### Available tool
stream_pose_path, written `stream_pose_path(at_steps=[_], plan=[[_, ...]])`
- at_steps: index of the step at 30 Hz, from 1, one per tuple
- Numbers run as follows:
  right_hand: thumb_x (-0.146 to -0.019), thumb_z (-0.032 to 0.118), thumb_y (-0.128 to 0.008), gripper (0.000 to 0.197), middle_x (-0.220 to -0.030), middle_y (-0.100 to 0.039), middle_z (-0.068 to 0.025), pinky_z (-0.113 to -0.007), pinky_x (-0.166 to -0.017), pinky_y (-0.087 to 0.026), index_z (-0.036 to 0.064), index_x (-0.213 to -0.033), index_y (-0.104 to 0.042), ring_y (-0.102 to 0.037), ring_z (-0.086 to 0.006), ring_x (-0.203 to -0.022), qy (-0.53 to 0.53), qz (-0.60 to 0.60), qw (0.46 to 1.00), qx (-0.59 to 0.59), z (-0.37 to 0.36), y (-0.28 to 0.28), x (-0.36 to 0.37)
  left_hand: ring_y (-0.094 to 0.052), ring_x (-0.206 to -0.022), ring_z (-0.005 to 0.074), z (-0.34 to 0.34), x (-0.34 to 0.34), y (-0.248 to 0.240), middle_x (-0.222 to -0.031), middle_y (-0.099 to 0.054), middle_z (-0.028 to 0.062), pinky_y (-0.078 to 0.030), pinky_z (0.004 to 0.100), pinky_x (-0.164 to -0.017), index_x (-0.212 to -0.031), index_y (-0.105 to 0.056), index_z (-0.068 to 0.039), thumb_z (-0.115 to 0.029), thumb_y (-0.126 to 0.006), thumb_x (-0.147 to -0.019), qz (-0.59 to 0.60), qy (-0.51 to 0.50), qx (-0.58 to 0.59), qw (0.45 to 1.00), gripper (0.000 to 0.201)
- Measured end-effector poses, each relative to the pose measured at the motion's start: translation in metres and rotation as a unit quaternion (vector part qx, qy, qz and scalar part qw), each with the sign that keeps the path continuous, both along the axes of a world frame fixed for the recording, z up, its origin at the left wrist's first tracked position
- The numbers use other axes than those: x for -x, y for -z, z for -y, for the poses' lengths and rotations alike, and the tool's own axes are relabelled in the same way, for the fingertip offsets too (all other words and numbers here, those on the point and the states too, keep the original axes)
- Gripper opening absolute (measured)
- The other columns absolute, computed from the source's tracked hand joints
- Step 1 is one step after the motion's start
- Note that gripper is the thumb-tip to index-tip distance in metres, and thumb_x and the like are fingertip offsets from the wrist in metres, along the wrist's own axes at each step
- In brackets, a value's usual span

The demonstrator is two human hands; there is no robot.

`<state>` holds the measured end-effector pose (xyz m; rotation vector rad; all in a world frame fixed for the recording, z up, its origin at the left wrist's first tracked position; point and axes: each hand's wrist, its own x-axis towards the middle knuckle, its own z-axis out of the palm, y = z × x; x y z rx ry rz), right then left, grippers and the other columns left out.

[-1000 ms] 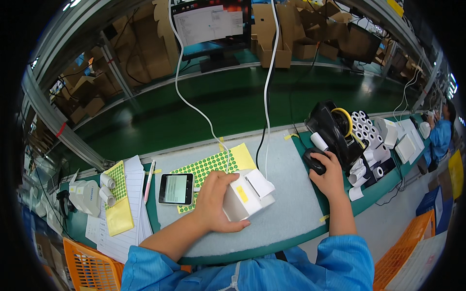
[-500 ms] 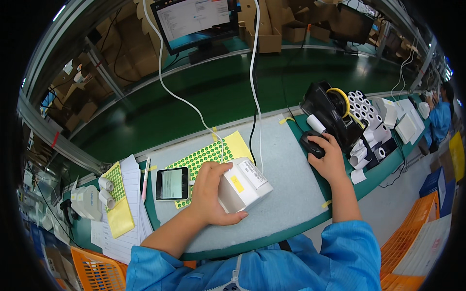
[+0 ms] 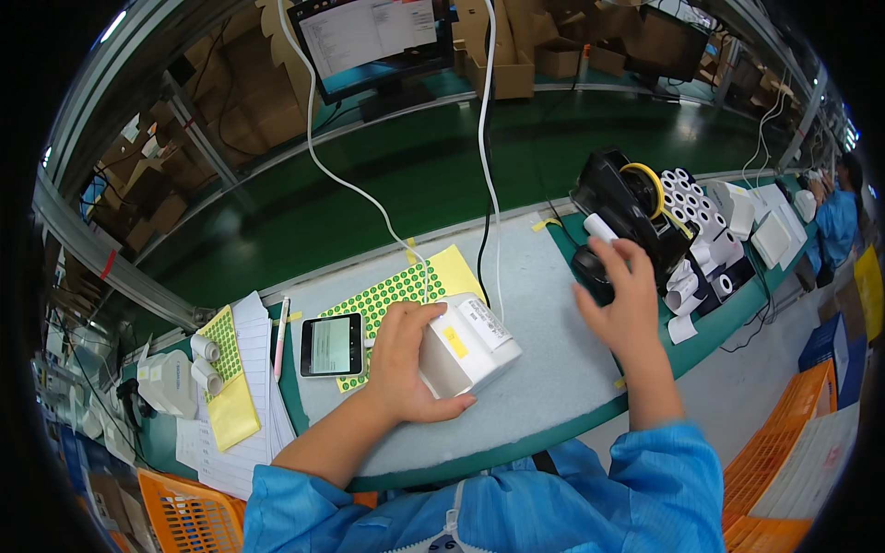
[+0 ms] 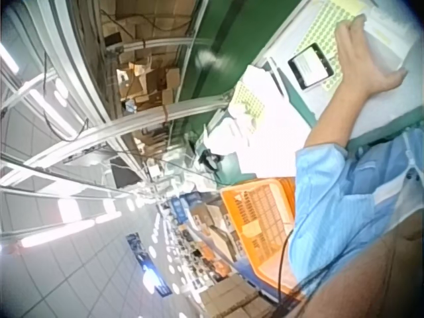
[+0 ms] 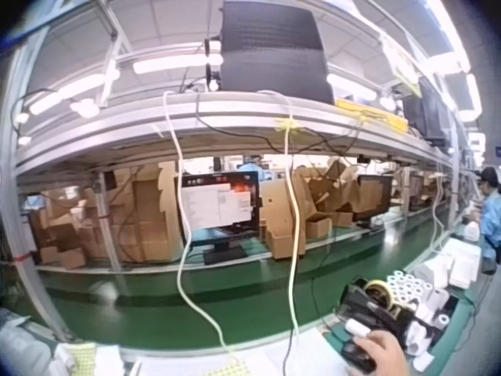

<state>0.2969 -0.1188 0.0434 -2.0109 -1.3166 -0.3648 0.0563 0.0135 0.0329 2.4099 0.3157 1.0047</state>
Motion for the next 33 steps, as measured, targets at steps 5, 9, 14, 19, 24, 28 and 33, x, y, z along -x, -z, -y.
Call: stream_pose_path(at_steps=[5, 9, 14, 19, 24, 28, 33], plan=[[-0.068, 0.007, -0.066, 0.031, -0.096, -0.058, -0.0114, -0.037, -0.077, -0.045, 0.0065, -0.099, -0.062, -0.055, -0.0282, -0.088, -0.347, 0.003, 0.938, -0.019, -0.015, -0.029, 0.064, -0.047, -0.089, 0.0318, 0.000, -0.002, 0.000, -0.099, -0.044, 0.0174, -0.042, 0.0395, -0.076, -0.114, -0.045, -0.002, -0.037, -0.078, -0.048, 0.012, 0.004, -0.002, 1.000, 0.082], [-0.066, 0.002, -0.061, 0.030, -0.094, -0.058, -0.0105, -0.037, -0.073, -0.046, 0.0066, -0.096, -0.061, -0.055, -0.0277, -0.085, -0.412, 0.030, 0.911, -0.007, -0.034, -0.028, 0.086, -0.047, -0.091, 0.0322, 0.000, -0.002, 0.002, -0.099, -0.045, 0.0172, -0.042, 0.0399, -0.077, -0.114, -0.044, -0.002, -0.038, -0.078, -0.048, 0.009, 0.005, -0.006, 1.000, 0.082], [-0.062, -0.004, -0.055, 0.026, -0.086, -0.056, -0.0091, -0.036, -0.069, -0.045, 0.0051, -0.086, -0.056, -0.053, -0.0285, -0.079, -0.345, 0.000, 0.938, 0.023, -0.036, -0.035, 0.093, -0.047, -0.090, 0.0322, 0.003, -0.002, 0.006, -0.100, -0.046, 0.0170, -0.041, 0.0401, -0.077, -0.119, -0.039, -0.001, -0.034, -0.080, -0.045, 0.013, -0.010, 0.003, 1.000, 0.091], [-0.060, -0.005, -0.053, 0.026, -0.084, -0.053, -0.0103, -0.037, -0.070, -0.045, 0.0045, -0.084, -0.054, -0.051, -0.0297, -0.080, -0.369, 0.001, 0.927, 0.064, -0.037, -0.038, 0.093, -0.047, -0.092, 0.0334, 0.003, -0.001, 0.006, -0.104, -0.046, 0.0184, -0.041, 0.0410, -0.079, -0.119, -0.037, 0.000, -0.034, -0.080, -0.044, 0.016, 0.002, -0.008, 1.000, 0.092], [-0.059, -0.005, -0.051, 0.029, -0.085, -0.050, -0.0132, -0.038, -0.072, -0.044, 0.0036, -0.087, -0.051, -0.050, -0.0319, -0.083, -0.375, -0.029, 0.923, 0.077, -0.040, -0.037, 0.093, -0.047, -0.092, 0.0330, 0.000, -0.003, 0.004, -0.104, -0.045, 0.0177, -0.041, 0.0403, -0.078, -0.118, -0.038, 0.000, -0.033, -0.080, -0.044, 0.008, -0.005, -0.008, 1.000, 0.091], [-0.059, -0.006, -0.049, 0.032, -0.085, -0.048, -0.0143, -0.039, -0.073, -0.044, 0.0028, -0.089, -0.049, -0.050, -0.0329, -0.083, -0.384, -0.040, 0.921, 0.042, -0.042, -0.036, 0.090, -0.047, -0.092, 0.0318, 0.001, -0.003, 0.002, -0.103, -0.046, 0.0165, -0.041, 0.0392, -0.078, -0.116, -0.040, -0.001, -0.033, -0.079, -0.044, 0.000, -0.006, 0.006, 1.000, 0.088], [-0.058, -0.007, -0.048, 0.034, -0.087, -0.049, -0.0148, -0.039, -0.073, -0.043, 0.0025, -0.090, -0.048, -0.050, -0.0330, -0.083, -0.381, -0.062, 0.919, 0.084, -0.041, -0.037, 0.091, -0.047, -0.091, 0.0313, 0.000, -0.003, 0.006, -0.101, -0.047, 0.0157, -0.041, 0.0390, -0.077, -0.116, -0.040, -0.002, -0.033, -0.079, -0.044, 0.011, 0.002, -0.007, 1.000, 0.087]])
